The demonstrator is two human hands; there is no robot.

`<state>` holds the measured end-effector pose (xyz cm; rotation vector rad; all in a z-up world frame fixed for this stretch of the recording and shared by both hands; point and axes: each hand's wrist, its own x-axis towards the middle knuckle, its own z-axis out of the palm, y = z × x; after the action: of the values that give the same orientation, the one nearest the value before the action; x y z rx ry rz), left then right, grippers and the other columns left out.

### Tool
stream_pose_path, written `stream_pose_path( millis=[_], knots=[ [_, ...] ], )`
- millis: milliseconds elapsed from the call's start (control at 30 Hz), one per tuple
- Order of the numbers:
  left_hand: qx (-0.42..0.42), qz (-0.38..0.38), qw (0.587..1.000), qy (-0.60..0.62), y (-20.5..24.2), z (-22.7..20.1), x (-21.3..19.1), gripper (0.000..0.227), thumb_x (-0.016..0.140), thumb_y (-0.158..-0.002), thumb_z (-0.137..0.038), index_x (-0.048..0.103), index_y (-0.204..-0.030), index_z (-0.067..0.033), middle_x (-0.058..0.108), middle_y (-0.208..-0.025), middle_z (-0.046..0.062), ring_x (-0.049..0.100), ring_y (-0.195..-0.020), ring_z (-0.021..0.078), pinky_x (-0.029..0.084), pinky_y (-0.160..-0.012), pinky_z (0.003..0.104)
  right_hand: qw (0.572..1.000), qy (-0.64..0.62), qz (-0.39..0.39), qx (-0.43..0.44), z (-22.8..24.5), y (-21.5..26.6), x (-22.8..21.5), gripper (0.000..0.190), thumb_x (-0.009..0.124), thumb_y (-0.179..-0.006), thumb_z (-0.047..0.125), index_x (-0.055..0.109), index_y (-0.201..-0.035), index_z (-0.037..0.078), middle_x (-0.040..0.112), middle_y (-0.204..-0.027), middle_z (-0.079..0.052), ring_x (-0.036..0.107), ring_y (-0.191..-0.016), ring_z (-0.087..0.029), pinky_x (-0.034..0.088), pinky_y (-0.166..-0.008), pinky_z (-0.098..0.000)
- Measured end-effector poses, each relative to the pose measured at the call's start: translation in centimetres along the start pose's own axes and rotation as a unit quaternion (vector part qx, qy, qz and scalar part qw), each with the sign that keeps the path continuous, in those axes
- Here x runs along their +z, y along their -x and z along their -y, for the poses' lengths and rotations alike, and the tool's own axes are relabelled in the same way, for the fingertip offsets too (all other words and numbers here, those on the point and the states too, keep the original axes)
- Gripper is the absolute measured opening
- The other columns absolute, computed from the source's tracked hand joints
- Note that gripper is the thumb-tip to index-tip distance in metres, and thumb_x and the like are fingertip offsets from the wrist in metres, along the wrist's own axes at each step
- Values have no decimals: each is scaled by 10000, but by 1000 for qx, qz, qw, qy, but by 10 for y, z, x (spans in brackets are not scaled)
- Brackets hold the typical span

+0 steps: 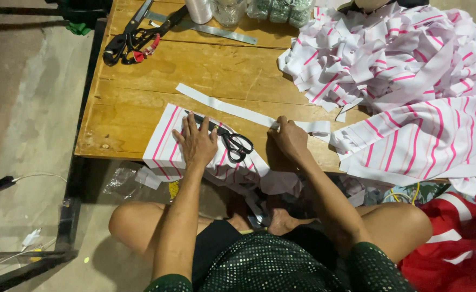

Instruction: The person cuts a piece of white fabric with pink stripes into strips using scissors. They repeatedly fold the fabric, cut along the fold, and place the cut pieces aside on the table.

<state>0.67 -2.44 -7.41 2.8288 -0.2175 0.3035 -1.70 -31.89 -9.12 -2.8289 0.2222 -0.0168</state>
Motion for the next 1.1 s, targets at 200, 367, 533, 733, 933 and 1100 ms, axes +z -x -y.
stream_pose_path(
  millis=[200,367,533,733,933,1100],
  knots=[
    [-4,10,1000,8,1,0,-5,536,564,-954,-449,578,-1415,-174,402,-1547,255,308,-1495,420,205,-1113,773,878,-423,216,-55,-4,-30,-69,127,696,-904,108,746,-991,31,703,-768,-129,708,-683,-215,608,-676,-340],
    [-2,6,1000,13,2,-1,-7,563,581,-936,-481,584,-1408,-174,398,-1548,255,306,-1494,424,205,-1109,775,935,-329,121,-55,-119,-144,-97,262,699,-974,131,719,-1214,29,721,-944,-252,734,-831,-308,596,-701,-387],
    [-13,66,998,10,-5,-3,-18,613,521,-953,-518,496,-1477,-202,271,-1624,235,211,-1512,422,143,-1121,757,953,-301,-42,-16,-62,-125,-210,836,650,-1012,-33,111,-1618,166,81,-1685,-189,123,-1547,-390,161,-1241,-565],
    [-18,103,995,6,-3,-5,-21,671,492,-945,-574,462,-1504,-205,219,-1642,230,161,-1526,418,105,-1136,752,987,-154,-43,-31,-85,-126,-124,851,697,-890,-56,225,-1590,50,383,-1389,-226,494,-1175,-344,456,-1088,-507],
    [-24,85,996,23,-4,-7,-25,676,578,-919,-585,517,-1479,-211,318,-1623,231,241,-1535,410,123,-1140,779,966,-166,-114,-163,-8,-50,14,231,815,-825,151,762,-1049,163,675,-1014,-129,668,-991,-373,524,-874,-440],
    [-21,79,996,20,-2,-6,-26,665,577,-930,-588,510,-1481,-221,315,-1630,200,257,-1529,386,148,-1148,769,961,32,-36,-274,117,48,15,668,769,-749,580,608,-1330,294,491,-1249,-22,539,-1125,-271,452,-917,-489]
  ],
)
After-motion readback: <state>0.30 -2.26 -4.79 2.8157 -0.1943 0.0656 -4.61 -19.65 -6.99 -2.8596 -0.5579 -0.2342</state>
